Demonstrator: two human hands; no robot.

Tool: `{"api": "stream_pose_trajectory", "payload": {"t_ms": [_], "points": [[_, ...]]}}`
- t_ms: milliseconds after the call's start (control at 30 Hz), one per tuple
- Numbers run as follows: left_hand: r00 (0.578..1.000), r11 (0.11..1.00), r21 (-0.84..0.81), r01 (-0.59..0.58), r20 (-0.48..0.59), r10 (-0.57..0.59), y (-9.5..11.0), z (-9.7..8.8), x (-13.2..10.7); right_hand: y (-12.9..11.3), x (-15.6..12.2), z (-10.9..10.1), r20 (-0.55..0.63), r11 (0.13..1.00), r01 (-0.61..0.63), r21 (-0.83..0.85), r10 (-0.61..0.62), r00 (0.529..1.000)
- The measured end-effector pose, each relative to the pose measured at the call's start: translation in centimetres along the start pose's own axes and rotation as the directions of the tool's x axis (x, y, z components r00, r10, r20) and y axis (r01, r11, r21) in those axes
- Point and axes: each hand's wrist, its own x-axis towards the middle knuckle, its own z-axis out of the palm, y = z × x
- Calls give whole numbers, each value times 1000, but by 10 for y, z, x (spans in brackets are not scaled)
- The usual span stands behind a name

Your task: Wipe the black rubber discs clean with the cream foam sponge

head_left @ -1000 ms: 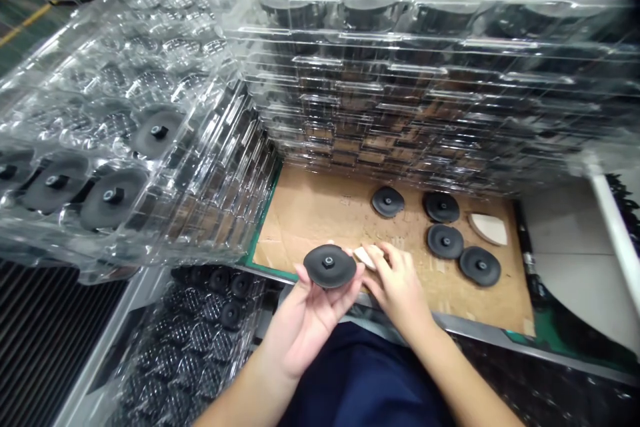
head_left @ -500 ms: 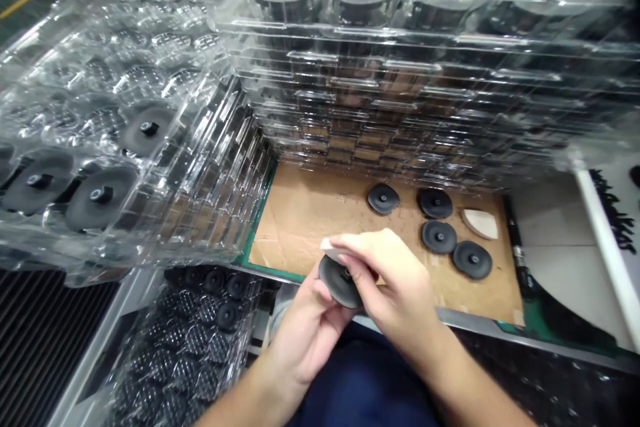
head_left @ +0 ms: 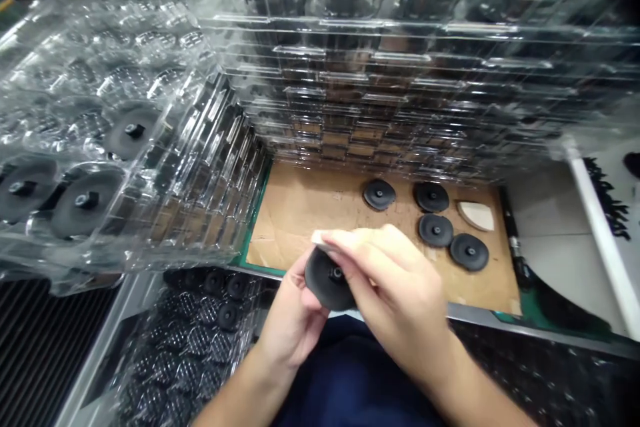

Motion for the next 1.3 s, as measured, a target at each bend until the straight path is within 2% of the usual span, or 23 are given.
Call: {"api": "stream_pose_trajectory", "payload": {"t_ms": [67, 133, 200, 233, 300, 367, 433, 533, 600, 667, 800, 833, 900, 967, 1000, 1033, 1067, 1133, 1167, 1200, 1233, 1267, 1300], "points": [[999, 999, 19, -27, 17, 27, 1, 1, 0, 4, 2, 0, -48, 992, 12, 127, -6, 999], [999, 998, 31, -50, -4, 50, 3, -1, -1, 17, -5, 1, -39, 978, -140, 156, 147, 988], [997, 997, 11, -81, -19, 81, 6, -6, -2, 39, -23, 6, -10, 946, -311, 96, 313, 950], [996, 996, -5, -92, -17, 92, 8, -9, -3, 52, -35, 9, -2, 931, -359, 68, 360, 933], [995, 994, -30, -100, 4, 101, 8, -14, -5, 76, -55, 16, 17, 924, -381, 35, 381, 924], [996, 996, -28, -89, 21, 89, 7, -14, -6, 89, -66, 18, 36, 927, -374, 28, 373, 927], [996, 997, -17, -76, 36, 77, 4, -11, -7, 83, -61, 11, 30, 923, -384, 26, 383, 923], [996, 997, -4, -75, 53, 75, 1, -2, -9, 47, -34, -7, -58, 945, -322, 49, 325, 944], [995, 995, 28, -91, 40, 90, 1, 2, -10, 19, -17, -15, -115, 995, -69, 79, 78, 990], [992, 990, 64, -128, 6, 128, 1, 3, -10, 1, -7, -16, -85, 995, 57, 82, -50, 995], [976, 975, 98, -199, -67, 206, -1, -2, -7, -3, -2, -5, 77, 994, -107, 21, 105, 992], [972, 972, 100, -213, -77, 221, -2, -3, -6, -2, -1, -2, 63, 995, -91, 35, 88, 994], [964, 965, 107, -241, -92, 251, -3, -4, -3, 1, -1, 2, -40, 995, -31, 96, 35, 999], [958, 957, 128, -259, -91, 271, -3, -4, -2, 2, -4, 2, -88, 986, -84, 143, 97, 991], [958, 956, 137, -261, -87, 274, -2, -5, -1, 3, -8, 0, -40, 971, -169, 171, 178, 983], [960, 957, 137, -257, -76, 269, 0, -6, -1, 5, -14, -3, 59, 936, -279, 215, 272, 960], [964, 960, 126, -252, -59, 260, 1, -8, -1, 9, -21, -7, 180, 874, -397, 282, 358, 916], [969, 966, 82, -244, -11, 246, 2, -11, -2, 22, -38, -13, 383, 660, -615, 431, 483, 787], [970, 968, 54, -245, 18, 244, 2, -12, -3, 29, -45, -16, 435, 543, -689, 480, 535, 724], [969, 969, 27, -245, 49, 243, 1, -12, -4, 36, -51, -17, 439, 455, -729, 511, 592, 676], [968, 971, 6, -240, 78, 239, 0, -12, -4, 41, -54, -19, 398, 415, -739, 531, 648, 650], [968, 973, -11, -229, 104, 229, 0, -10, -5, 44, -55, -20, 324, 434, -723, 538, 685, 653], [969, 977, -21, -213, 128, 214, -1, -8, -6, 44, -52, -22, 220, 504, -682, 530, 695, 684]]}}
